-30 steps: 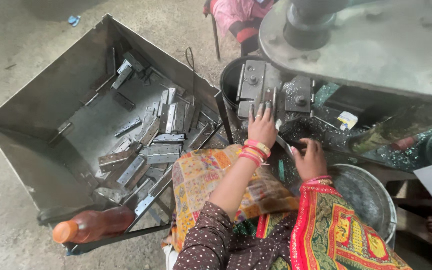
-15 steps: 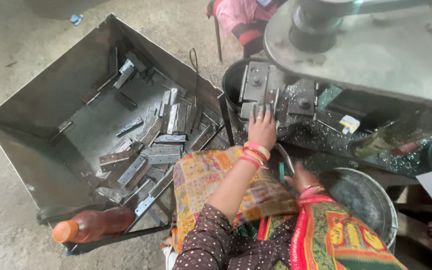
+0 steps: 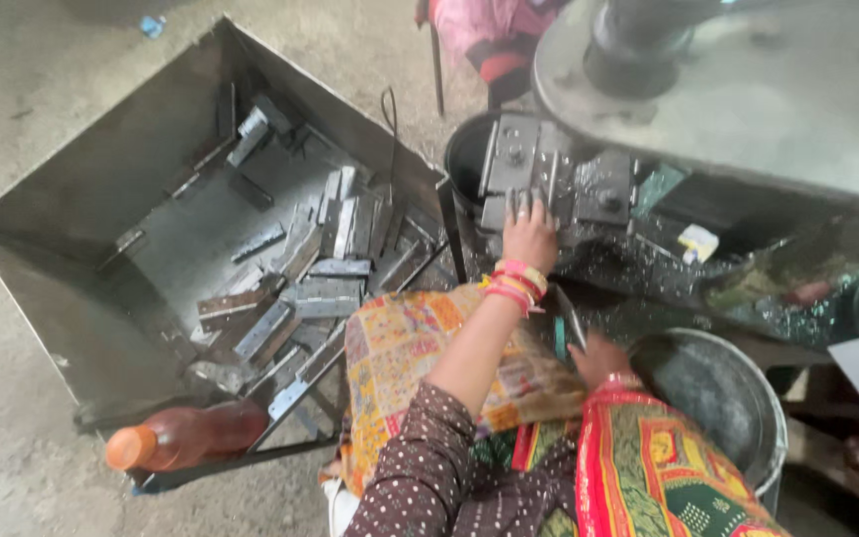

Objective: The person picks up metal plates from a bin using tongs, places each plate into a machine, and then operates a lever to drill holes in the plates before returning them to a separate container.

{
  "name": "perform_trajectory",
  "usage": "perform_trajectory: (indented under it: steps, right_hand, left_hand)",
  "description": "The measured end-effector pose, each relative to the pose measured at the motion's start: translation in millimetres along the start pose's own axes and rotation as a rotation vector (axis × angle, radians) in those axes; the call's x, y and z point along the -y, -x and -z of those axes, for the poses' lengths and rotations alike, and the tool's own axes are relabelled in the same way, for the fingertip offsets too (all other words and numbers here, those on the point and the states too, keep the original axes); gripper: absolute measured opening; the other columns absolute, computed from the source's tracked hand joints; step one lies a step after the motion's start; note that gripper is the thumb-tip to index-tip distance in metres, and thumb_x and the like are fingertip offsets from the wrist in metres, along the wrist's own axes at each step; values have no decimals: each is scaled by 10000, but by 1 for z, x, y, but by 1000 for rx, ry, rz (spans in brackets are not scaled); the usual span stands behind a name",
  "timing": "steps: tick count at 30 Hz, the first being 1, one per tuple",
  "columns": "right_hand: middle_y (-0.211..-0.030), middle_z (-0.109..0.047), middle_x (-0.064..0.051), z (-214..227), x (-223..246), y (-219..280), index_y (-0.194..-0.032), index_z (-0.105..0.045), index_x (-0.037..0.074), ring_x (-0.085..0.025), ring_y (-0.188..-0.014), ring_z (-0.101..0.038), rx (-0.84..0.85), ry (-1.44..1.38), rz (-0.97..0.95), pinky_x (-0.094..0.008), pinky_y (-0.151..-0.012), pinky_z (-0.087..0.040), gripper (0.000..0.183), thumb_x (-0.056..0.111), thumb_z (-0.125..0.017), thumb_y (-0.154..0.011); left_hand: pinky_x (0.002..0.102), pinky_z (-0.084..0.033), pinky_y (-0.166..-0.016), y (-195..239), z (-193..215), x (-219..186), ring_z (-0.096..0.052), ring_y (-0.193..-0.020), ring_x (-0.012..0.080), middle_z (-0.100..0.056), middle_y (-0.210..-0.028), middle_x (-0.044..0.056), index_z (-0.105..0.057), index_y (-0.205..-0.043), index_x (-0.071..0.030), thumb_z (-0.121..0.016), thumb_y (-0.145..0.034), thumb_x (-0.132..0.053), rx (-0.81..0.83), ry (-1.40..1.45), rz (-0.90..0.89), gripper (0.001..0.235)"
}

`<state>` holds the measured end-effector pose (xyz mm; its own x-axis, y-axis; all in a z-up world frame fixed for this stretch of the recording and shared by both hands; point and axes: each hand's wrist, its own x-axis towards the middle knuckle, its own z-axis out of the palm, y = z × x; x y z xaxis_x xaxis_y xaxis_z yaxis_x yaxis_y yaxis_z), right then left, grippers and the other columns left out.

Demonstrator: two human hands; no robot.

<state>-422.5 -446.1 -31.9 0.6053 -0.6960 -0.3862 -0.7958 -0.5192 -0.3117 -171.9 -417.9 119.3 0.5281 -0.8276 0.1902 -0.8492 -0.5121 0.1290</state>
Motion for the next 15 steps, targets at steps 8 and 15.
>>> perform_trajectory:
  steps: [8,15]
  right_hand:
    - [-967,-746,-249,70,25,-38,-1090,-637,41,-430,-920,-744,70,98,25,-526,-790,-581,594,546,-786,-817]
    - [-963,-741,-253,34,7,-27,-1124,-680,57,-433,-907,-733,10,-80,15,-525,-785,-568,567,547,-750,-849]
  left_hand:
    - [550,-195,-1265,-37,-13,-5,-418,-1463,355,-512,-1505,187,-678,-1285,-45,-537,-942,-204,-18,-47,19,404]
    - [561,-149,-1252,-30,-1,-3,-371,-1478,323,-448,-1552,157,-695,-1235,-66,-547,-915,-225,57,-96,-36,387]
